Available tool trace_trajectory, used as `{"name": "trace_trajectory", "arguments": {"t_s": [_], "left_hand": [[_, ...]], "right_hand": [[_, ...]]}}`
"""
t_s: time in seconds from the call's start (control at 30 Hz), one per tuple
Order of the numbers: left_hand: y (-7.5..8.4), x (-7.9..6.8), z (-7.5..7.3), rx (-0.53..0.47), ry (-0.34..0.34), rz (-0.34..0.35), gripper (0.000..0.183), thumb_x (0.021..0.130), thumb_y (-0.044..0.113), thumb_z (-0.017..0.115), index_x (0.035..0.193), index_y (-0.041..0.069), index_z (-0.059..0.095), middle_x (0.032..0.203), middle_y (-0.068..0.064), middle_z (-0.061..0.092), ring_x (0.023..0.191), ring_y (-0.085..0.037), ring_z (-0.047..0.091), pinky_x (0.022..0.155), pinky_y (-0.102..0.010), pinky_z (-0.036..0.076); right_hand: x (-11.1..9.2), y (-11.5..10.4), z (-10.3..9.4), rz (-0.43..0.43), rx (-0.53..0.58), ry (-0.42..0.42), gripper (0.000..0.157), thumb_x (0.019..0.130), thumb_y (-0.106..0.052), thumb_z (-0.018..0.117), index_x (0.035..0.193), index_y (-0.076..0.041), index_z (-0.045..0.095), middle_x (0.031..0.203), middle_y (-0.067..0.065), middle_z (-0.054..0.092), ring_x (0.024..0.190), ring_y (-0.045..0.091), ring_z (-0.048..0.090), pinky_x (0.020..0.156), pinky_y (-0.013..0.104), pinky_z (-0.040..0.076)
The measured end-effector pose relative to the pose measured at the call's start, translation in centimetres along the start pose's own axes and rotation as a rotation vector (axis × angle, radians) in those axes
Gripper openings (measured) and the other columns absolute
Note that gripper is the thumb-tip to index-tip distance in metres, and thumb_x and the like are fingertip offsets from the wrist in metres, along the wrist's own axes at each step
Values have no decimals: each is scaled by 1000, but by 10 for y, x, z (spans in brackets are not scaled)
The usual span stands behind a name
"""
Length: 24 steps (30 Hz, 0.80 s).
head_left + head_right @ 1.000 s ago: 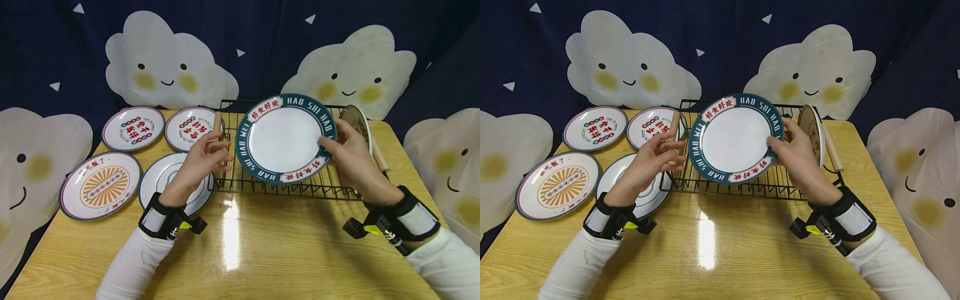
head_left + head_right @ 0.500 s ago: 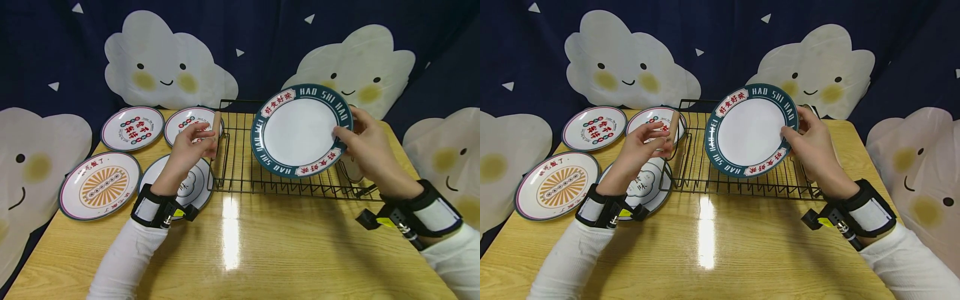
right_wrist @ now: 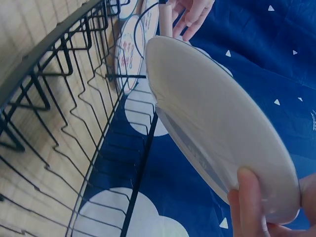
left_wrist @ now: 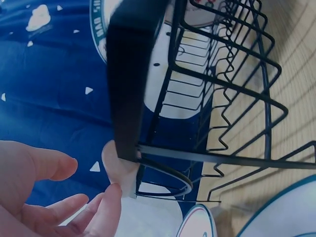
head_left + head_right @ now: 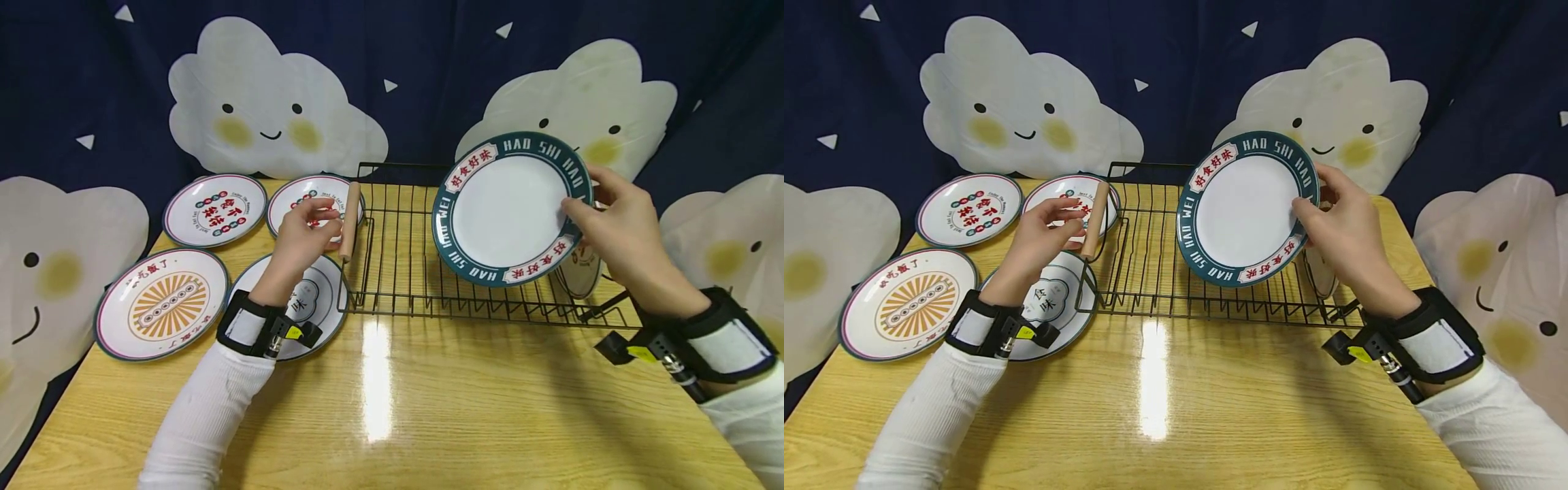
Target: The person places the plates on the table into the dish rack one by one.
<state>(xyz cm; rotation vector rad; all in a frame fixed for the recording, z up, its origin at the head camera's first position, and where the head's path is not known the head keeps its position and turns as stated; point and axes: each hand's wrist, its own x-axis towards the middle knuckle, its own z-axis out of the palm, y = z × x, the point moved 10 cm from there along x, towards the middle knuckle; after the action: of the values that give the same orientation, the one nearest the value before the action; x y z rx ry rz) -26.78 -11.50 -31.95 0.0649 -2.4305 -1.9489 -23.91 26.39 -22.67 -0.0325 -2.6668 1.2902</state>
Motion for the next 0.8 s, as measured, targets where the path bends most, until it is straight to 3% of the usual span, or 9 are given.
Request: {"name": "trace_trajectory", "arguments": {"t_s": [0.2,0.47,0.8], "left_hand": [[-6,3,2,85,-14,-32,44,86,8,55,130,6,48,116,-16,56,85,-21,62,72,-31,57],[-11,8,8,122,-43,-61,47,84,9,57,131,8,49,115,-14,55,84,-17,60,72,-29,56],[-11,11,12,142,-71,-47,52,80,2,58,132,5,49,114,-17,55,71,-12,56,56,-18,52]], "right_hand": [[2,-3,-12,-40,-98,52,48,89,-20,56,136,-24,46,101,7,56,66,-12,56,44,19,51],[6,-10,-25,-99,-206,118,44,87,-19,57,131,-20,53,98,12,61,58,-16,50,42,11,47],[7,-18,-35,-152,-284,145,46,86,-16,54,132,-19,52,101,21,64,51,-19,45,40,7,43]]}}
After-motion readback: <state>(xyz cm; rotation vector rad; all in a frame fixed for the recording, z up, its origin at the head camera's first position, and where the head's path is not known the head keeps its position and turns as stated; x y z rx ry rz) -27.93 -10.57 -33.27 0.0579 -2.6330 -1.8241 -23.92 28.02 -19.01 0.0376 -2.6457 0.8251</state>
